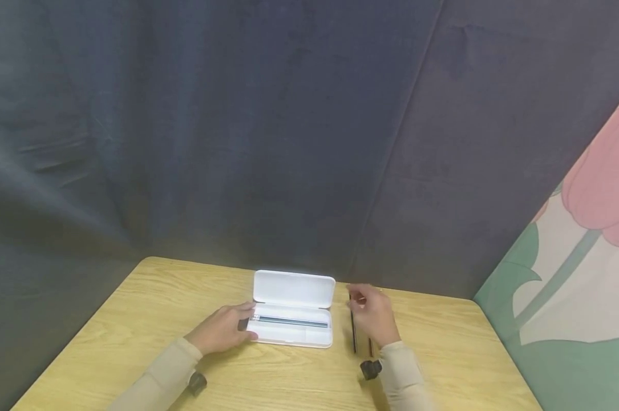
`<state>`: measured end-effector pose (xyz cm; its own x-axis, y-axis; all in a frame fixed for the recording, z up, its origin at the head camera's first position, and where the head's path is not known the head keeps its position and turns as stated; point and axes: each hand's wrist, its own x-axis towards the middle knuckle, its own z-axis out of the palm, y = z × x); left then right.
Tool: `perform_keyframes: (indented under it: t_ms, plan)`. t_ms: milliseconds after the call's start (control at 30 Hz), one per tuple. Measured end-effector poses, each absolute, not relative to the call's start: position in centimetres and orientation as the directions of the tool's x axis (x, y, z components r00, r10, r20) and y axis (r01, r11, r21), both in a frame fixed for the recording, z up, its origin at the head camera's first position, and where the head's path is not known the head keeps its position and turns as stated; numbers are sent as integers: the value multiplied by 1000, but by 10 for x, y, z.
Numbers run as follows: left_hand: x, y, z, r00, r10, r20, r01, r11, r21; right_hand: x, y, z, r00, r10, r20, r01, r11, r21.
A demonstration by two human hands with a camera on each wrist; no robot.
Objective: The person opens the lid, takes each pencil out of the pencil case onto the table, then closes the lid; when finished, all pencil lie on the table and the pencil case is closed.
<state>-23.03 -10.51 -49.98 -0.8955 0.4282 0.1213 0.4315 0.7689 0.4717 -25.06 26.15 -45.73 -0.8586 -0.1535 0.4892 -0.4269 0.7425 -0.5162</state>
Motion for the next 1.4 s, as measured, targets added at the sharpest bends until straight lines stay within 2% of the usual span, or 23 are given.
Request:
perform_keyframes:
  t_ms: [100, 167, 400, 867, 1067, 1400]
  plan:
    - [-231, -104, -500, -897, 425, 121, 428, 771, 471, -252, 236, -455, -863, -310, 400, -501, 634, -589]
    - [-230, -103, -500, -897, 426, 121, 429, 768, 475, -255, 223, -461, -868, -380, 321, -496, 609, -619]
    - [-230, -101, -504, -877, 462, 129, 467, 760, 451, -269, 205, -499, -887, -430, 169, -443, 686, -577]
    - [-230, -104, -498, -891, 441, 108, 439, 777, 451, -271, 195, -499, -832, -532, 158, -528, 671, -521]
    - [-230, -105, -500, -887, 446, 123, 451, 775, 443, -273, 195, -499, -832, -538, 134, -515, 660, -547]
    - [-229, -104, -498, -893, 434, 119, 437, 772, 461, -276, 194, -500, -837, -517, 179, -518, 643, -564]
